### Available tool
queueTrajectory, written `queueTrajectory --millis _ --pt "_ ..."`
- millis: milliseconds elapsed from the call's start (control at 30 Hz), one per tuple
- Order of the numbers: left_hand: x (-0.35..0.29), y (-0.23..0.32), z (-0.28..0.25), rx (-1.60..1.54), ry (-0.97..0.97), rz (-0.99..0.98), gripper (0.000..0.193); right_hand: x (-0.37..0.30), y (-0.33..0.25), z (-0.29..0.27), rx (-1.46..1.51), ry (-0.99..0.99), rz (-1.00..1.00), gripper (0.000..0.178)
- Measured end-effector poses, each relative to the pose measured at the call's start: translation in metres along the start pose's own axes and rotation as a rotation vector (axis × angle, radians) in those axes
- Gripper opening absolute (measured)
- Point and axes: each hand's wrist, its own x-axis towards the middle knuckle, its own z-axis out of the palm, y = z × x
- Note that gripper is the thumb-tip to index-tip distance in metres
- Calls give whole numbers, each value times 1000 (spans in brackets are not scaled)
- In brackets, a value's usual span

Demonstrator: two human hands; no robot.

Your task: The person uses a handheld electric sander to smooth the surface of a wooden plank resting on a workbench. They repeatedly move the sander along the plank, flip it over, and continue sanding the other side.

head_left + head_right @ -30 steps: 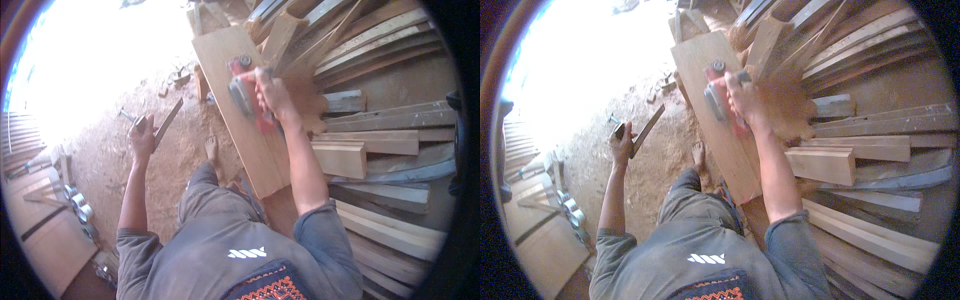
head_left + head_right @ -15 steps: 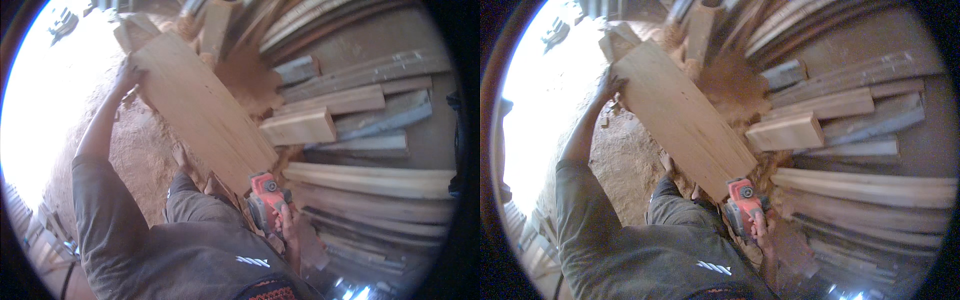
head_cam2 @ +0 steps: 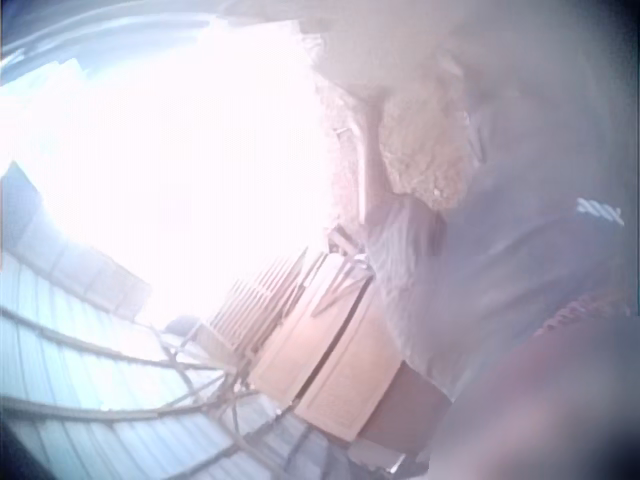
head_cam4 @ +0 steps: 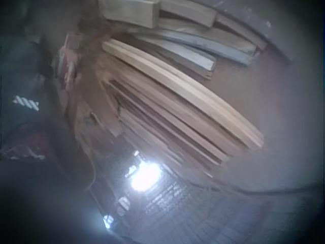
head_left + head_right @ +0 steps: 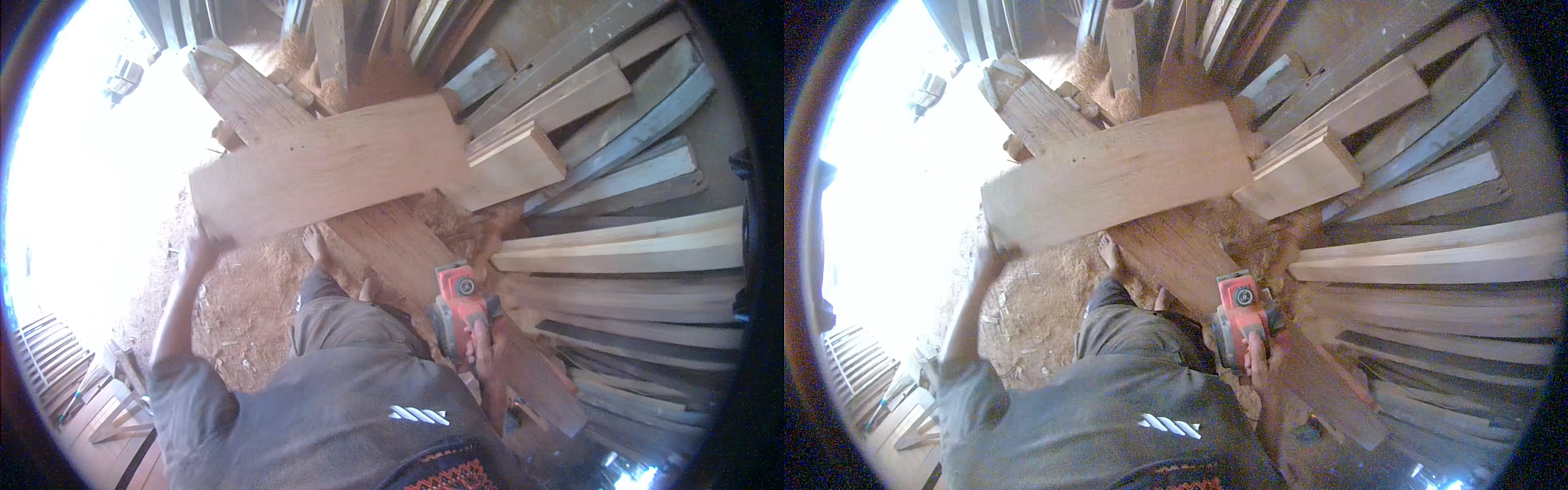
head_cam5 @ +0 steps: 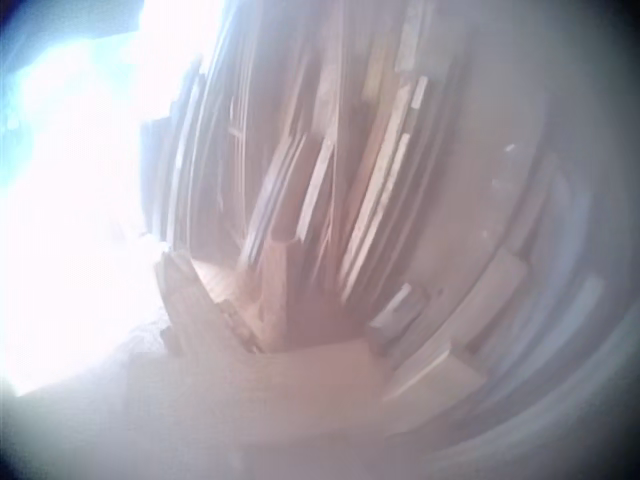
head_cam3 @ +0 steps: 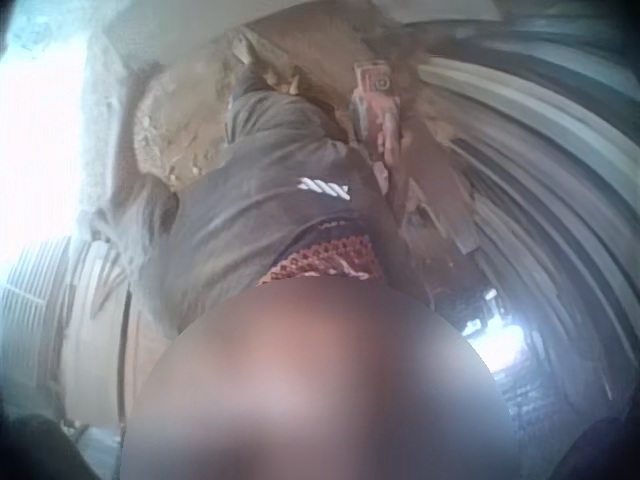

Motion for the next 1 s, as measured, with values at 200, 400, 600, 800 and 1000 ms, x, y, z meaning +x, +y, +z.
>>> queueTrajectory --millis 200,400,600,800,1000 --pt "-142 30 35 -113 14 130 76 14 8 -27 -85 -146 -40 49" --pt "-94 56 29 -65 313 185 65 25 11 -40 -185 -236 -55 52" --pt "-64 125 117 -330 50 231 76 34 28 -47 -200 -242 3 58" --pt "-86 157 170 -1289 -371 -28 72 38 41 -48 -137 -244 60 59" --pt "-110 149 190 -1231 -134 -52 68 40 42 -49 -126 -189 69 58"
